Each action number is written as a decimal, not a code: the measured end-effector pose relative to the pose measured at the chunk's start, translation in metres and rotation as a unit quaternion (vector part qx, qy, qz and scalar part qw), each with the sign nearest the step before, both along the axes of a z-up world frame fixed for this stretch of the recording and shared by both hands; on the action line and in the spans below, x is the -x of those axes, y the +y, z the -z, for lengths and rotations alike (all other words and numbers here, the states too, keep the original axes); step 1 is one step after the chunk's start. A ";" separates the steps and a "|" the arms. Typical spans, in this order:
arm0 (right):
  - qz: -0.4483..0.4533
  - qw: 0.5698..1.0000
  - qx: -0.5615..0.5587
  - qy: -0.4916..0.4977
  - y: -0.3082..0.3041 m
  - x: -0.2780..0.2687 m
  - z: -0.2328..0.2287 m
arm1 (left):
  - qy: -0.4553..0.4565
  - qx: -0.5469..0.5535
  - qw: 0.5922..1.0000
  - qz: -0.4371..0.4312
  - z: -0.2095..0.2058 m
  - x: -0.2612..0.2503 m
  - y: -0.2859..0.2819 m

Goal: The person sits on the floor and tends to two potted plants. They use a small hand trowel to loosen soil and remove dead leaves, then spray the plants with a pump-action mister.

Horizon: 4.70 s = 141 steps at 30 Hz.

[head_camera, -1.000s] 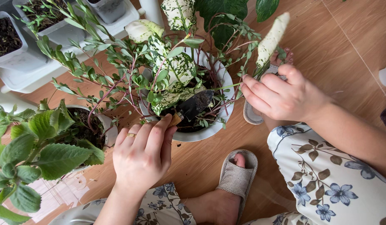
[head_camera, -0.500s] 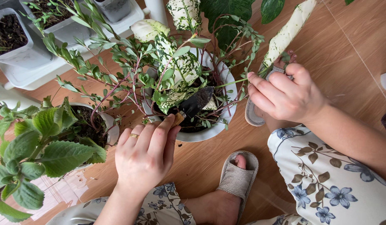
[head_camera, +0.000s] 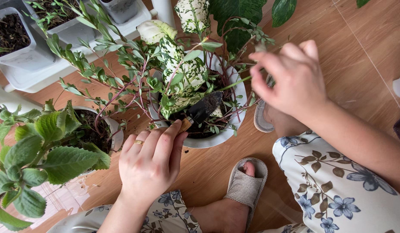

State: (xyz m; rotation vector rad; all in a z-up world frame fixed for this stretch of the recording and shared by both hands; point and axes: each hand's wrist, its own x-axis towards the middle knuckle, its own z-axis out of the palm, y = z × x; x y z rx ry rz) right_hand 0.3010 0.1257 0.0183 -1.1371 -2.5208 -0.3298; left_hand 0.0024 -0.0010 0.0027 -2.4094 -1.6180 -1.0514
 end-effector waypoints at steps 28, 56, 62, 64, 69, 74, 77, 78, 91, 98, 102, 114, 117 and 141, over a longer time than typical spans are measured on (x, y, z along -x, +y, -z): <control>0.167 0.814 0.409 0.377 0.085 -0.029 0.043 | 0.001 0.021 1.000 0.016 0.007 0.003 -0.003; -0.048 0.995 0.080 -0.023 -0.007 -0.014 0.018 | -0.056 0.074 0.996 0.004 0.005 -0.014 -0.003; -0.060 0.995 0.060 -0.055 -0.012 -0.022 0.026 | -0.030 0.098 0.995 -0.006 0.006 -0.021 -0.003; -0.048 0.996 0.048 -0.058 -0.011 -0.025 0.026 | -0.027 0.101 0.995 -0.009 0.004 -0.022 -0.003; 0.001 0.997 0.040 -0.059 -0.006 -0.036 0.023 | -0.020 0.090 0.996 0.010 0.006 -0.026 -0.004; 0.038 0.996 0.022 -0.078 0.000 -0.051 0.028 | -0.011 0.107 0.994 0.019 0.010 -0.029 -0.006; 0.046 0.995 0.044 -0.072 0.003 -0.061 0.031 | -0.008 0.099 0.995 0.023 0.009 -0.026 -0.007; 0.044 0.996 0.039 -0.070 0.003 -0.062 0.033 | -0.006 0.095 0.995 0.025 0.009 -0.025 -0.007; -0.010 0.999 0.028 0.017 0.033 -0.045 0.005 | -0.033 0.079 0.996 0.018 -0.012 -0.010 -0.010; -0.096 0.992 0.071 0.042 0.034 0.018 0.004 | -0.032 0.047 0.998 -0.034 -0.024 0.006 -0.012; -0.066 0.987 0.137 0.055 0.019 0.045 0.005 | -0.010 0.065 0.993 -0.102 -0.021 0.013 -0.010; 0.026 0.822 0.436 0.366 0.063 0.078 0.033 | -0.078 0.072 0.986 -0.131 -0.021 0.019 -0.010; 0.017 0.858 0.382 0.343 0.054 0.071 0.031 | -0.067 0.066 0.987 -0.133 -0.019 0.019 -0.010; 0.086 0.909 0.324 0.247 0.020 0.099 -0.082 | -0.056 0.042 0.991 -0.113 -0.013 0.021 -0.009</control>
